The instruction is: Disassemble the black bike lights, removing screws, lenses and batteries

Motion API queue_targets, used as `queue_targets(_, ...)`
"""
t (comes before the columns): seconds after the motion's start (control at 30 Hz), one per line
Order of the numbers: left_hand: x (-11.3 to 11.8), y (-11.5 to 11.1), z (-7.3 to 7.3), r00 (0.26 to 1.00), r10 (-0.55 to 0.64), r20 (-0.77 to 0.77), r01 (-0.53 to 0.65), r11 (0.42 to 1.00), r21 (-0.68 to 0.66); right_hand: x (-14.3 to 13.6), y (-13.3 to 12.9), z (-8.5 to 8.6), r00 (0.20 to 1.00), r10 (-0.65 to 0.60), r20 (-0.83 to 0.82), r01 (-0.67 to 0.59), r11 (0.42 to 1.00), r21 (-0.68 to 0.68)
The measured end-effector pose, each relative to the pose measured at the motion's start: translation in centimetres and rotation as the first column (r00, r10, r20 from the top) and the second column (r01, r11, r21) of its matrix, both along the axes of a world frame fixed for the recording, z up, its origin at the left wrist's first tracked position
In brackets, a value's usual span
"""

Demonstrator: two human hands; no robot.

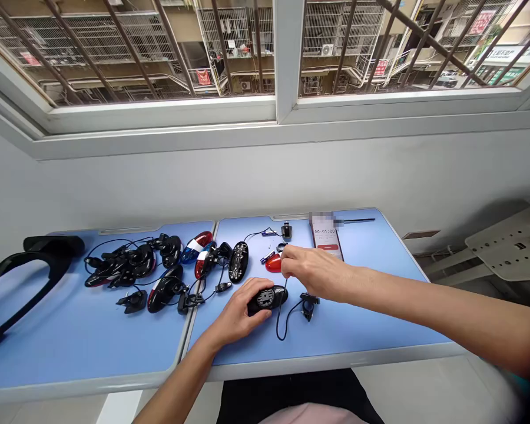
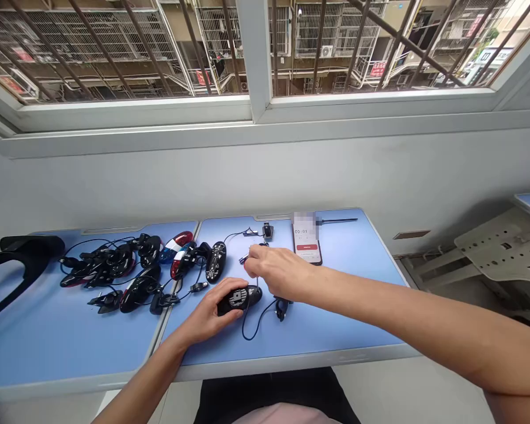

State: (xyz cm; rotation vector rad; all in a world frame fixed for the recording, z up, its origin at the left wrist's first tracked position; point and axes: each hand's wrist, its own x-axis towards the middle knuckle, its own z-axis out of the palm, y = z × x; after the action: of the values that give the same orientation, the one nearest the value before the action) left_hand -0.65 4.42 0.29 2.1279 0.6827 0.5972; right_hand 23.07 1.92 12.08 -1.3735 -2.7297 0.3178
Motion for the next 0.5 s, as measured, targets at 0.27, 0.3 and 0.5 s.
queue_targets(0.27, 0.1, -0.1, 0.2, 1.000, 0.004, -0.015, -0.004, 0.999, -0.048, -1.6, -2.5, -7.0, 0.559, -0.159, -0.814, 0.382, 0.921, 0.082)
queue_targets(0.3, 0.1, -0.2, 0.2, 1.000, 0.010, -0.013, -0.010, 0.999, -0.050, -1.7, -2.6, -7.5, 0.466, -0.168, -0.869, 0.423, 0.905, 0.052)
queue_targets(0.5, 0.3, -0.1, 0.4, 0.998, 0.056, 0.013, -0.055, 0.997, -0.059, -0.3, -1.5, -7.2, 0.435, -0.055, -0.899, 0.267, 0.961, 0.070)
